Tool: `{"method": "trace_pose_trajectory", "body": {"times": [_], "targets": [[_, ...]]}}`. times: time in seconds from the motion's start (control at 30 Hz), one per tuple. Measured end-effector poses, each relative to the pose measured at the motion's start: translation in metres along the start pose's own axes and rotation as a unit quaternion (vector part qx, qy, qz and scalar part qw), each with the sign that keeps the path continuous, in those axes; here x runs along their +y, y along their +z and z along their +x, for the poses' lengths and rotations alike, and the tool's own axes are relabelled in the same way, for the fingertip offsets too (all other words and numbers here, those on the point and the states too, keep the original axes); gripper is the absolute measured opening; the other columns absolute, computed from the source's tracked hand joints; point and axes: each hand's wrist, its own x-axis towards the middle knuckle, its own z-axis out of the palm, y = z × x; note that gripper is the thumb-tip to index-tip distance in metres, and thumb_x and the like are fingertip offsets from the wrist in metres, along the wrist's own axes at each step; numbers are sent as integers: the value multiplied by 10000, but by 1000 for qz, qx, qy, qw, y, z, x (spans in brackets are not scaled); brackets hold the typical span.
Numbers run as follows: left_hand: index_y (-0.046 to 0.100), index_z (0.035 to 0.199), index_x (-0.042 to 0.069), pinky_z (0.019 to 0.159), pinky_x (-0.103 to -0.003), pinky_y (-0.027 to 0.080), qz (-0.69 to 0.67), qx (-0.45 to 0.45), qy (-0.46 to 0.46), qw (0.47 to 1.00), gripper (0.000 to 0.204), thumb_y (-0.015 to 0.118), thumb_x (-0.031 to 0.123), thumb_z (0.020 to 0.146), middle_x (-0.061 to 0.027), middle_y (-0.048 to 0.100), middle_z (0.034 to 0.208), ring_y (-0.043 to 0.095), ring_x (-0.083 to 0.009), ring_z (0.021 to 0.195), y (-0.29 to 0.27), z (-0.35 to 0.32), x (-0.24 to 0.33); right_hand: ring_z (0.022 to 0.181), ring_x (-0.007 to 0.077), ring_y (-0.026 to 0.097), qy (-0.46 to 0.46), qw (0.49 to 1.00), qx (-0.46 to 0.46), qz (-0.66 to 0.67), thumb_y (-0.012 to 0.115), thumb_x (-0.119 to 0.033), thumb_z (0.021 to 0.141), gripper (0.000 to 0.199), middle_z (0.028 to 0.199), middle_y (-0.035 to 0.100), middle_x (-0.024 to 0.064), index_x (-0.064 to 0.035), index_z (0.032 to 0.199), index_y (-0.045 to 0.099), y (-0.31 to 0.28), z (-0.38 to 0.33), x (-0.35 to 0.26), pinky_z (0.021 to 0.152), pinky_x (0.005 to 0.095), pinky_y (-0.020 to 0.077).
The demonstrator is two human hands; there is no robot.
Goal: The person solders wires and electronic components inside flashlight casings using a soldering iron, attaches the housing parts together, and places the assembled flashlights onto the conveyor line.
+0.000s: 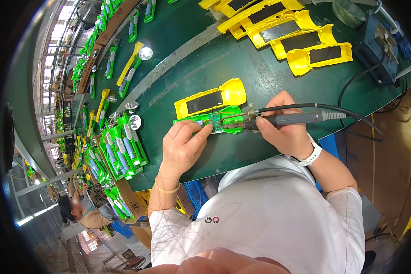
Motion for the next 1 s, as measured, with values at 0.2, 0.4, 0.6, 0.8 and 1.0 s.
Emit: {"method": "trace_pose_trajectory", "body": {"times": [0.2,0.4,0.6,0.8,1.0], "targets": [[692,951,52,699,-320,531,23,-22,15,999,246,665,71,707,-49,594,853,617,-211,837,0,0,0,660,49,524,-36,999,-26,-14,673,-18,845,188,825,526,26,-19,919,500,2,1,1,551,212,414],[692,955,67,720,-312,543,14,-37,18,999,242,652,73,717,-43,582,865,624,-208,873,-1,-1,-2,602,31,505,-17,999,-38,-23,670,-17,849,199,750,552,7,-25,928,488,5,3,-5,526,203,397],[688,960,75,714,-307,546,28,-42,21,998,238,643,78,727,-41,581,877,627,-204,887,-3,-1,-1,635,29,495,-31,999,-22,-23,656,-10,861,221,751,546,12,-39,948,455,6,4,-9,543,195,394],[682,968,76,712,-308,546,24,-37,28,999,236,644,73,735,-41,585,885,629,-203,886,1,-3,-4,679,69,495,-28,993,70,94,647,-91,889,229,807,539,28,-52,973,437,2,2,-6,624,222,441],[670,1042,44,704,-339,531,-75,-16,-74,994,329,748,121,731,-84,609,916,618,-250,850,-10,6,-1,637,75,495,-46,976,181,110,626,-225,915,268,894,538,42,-68,1036,446,-4,3,-14,580,207,451]]}}
